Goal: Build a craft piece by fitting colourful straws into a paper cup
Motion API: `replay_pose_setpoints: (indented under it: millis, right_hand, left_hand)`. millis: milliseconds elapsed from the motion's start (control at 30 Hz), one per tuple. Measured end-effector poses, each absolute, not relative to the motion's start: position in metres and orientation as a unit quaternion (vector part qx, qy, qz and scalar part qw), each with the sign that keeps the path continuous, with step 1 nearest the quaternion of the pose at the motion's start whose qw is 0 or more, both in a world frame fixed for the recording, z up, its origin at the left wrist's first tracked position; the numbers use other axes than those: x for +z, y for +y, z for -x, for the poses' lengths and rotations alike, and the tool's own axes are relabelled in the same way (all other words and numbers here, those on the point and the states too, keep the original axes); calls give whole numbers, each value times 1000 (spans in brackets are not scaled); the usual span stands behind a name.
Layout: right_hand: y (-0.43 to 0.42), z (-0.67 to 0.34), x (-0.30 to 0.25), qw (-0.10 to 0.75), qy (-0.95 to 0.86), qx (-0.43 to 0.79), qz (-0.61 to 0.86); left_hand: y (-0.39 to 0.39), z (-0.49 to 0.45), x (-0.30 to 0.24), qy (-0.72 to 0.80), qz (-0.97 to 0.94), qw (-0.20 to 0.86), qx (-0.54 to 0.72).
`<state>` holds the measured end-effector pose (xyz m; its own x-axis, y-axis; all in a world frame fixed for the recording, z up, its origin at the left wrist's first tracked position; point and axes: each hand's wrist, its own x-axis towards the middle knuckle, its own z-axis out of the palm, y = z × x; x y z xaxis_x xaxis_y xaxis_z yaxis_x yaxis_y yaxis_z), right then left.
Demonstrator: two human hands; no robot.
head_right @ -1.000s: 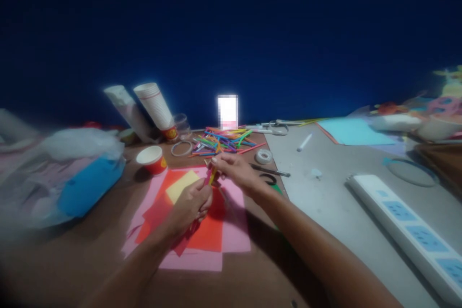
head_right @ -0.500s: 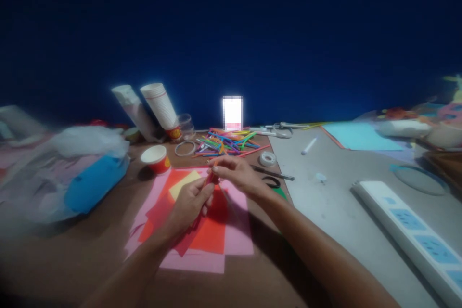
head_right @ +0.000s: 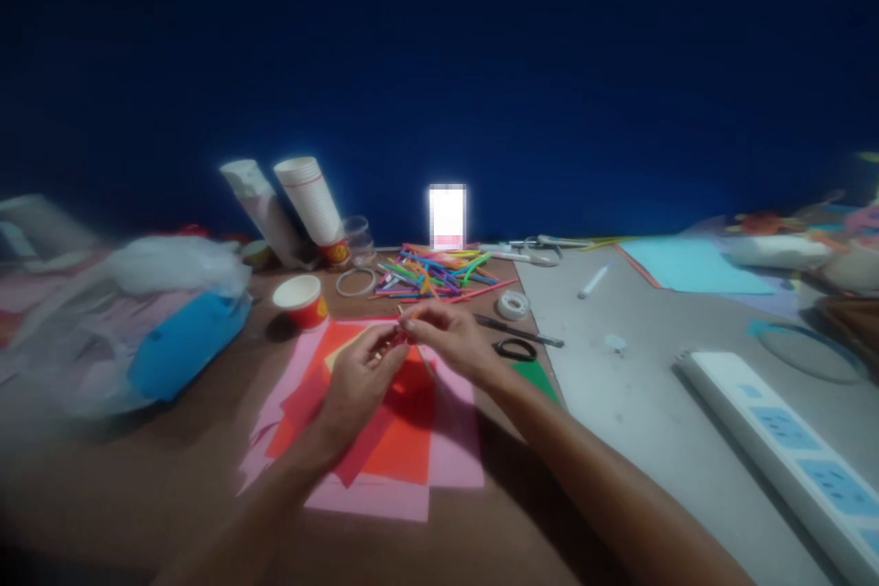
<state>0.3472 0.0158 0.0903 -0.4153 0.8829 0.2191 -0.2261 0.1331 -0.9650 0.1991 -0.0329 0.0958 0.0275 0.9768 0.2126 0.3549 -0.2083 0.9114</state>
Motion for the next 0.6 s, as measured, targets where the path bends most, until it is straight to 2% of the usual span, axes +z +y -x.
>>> replay_pose_setpoints:
  millis: [300,600]
  right_hand:
    - [14,-341,84,490,-587,575,291]
    - [12,-338,79,492,-565,588,305]
  left_hand:
    - [-32,-195,95,536,-661,239,468]
    - [-33,-193,96,513,-728,153,429]
